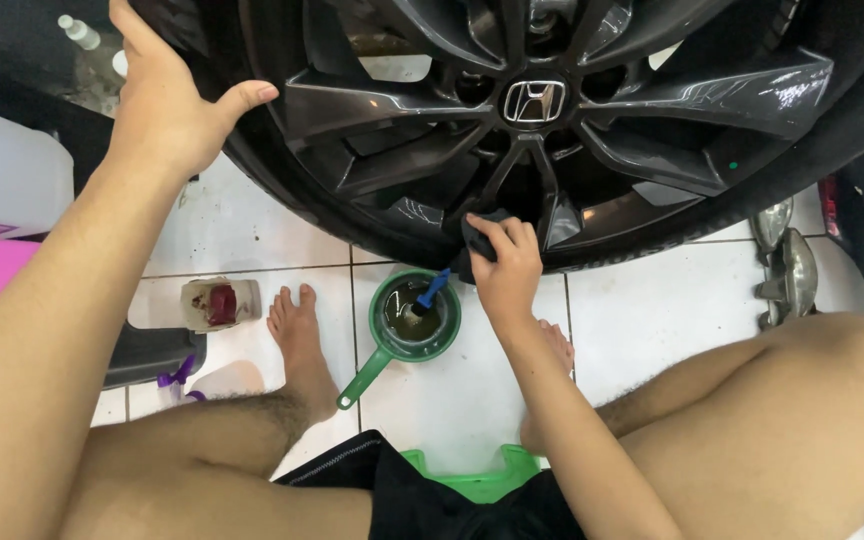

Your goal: The person sits on a low stool and wipes a black Honda car wheel with a dark cloth. They repeatedly dip the cloth into a green bucket of liquid and clean the spokes and rim of the wheel.

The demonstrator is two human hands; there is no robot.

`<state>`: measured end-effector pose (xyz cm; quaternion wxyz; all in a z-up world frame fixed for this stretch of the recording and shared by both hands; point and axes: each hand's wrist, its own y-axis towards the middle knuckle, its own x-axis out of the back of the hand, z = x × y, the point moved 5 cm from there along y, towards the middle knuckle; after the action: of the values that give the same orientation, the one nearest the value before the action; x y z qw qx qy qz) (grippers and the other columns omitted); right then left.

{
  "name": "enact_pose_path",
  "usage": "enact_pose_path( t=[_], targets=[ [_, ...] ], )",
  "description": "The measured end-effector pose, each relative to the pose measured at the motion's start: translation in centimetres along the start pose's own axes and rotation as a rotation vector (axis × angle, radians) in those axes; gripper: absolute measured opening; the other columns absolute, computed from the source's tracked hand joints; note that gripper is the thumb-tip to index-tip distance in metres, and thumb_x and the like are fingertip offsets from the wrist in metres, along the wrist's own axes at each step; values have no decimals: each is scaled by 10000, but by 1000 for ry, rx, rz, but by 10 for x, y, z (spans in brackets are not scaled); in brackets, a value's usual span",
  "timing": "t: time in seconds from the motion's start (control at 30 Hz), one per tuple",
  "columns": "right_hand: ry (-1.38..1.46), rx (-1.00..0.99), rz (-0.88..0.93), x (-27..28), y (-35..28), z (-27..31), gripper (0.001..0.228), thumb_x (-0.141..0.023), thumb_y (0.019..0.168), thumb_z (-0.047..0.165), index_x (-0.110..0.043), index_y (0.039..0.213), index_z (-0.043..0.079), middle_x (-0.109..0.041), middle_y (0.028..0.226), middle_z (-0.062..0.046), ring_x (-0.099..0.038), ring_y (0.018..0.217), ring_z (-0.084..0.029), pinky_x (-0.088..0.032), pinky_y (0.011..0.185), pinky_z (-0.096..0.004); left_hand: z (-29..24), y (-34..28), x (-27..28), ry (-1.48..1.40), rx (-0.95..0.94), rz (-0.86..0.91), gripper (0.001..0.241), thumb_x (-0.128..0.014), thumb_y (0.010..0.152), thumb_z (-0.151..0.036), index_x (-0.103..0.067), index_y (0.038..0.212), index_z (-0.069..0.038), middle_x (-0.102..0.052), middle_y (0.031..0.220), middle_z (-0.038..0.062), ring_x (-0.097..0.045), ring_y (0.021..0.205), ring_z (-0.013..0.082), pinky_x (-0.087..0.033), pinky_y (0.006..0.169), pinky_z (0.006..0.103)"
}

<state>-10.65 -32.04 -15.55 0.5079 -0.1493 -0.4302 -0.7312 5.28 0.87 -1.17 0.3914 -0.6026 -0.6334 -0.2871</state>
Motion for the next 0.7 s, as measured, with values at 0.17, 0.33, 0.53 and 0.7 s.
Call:
enact_pose_path(
  t=[0.17,0.33,0.53,0.7],
  targets=[
    [-41,-8,113,-20,-37,-22,438,-715,794,-43,-764,1178,163,-626,885,8,-527,796,-221,-481,659,-317,-8,-4,10,6,19,11,1115,-919,997,-425,3,1492,-41,-414,1580,291,-507,1345,463,-464,986,540],
    [22,-3,87,-19,-30,-18,397,-750,812,-21,-755,1189,103,-687,904,-38,-587,803,-247,-509,736,-342,-12,-15,21,521,169,243,1187,-692,970,-687,56,1623,-37,-636,1269,349,-567,1210,540,-471,935,609],
    [36,80,-44,-3,5,7,288,-756,888,-31,-762,1154,78,-692,876,-36,-613,770,-224,-521,691,-313,-3,-20,-8,815,176,547,937,-521,908,-826,-704,1293,9,-662,1379,221,-613,1274,457,-525,984,566],
    [-105,19,-1,-21,-15,0,225,-821,820,70,-801,987,219,-619,665,1,-653,647,-196,-546,627,-292,-6,-75,-87,733,-94,809,827,-571,906,-700,-718,1251,37,-754,1151,268,-705,1141,458,-557,937,582]
  ],
)
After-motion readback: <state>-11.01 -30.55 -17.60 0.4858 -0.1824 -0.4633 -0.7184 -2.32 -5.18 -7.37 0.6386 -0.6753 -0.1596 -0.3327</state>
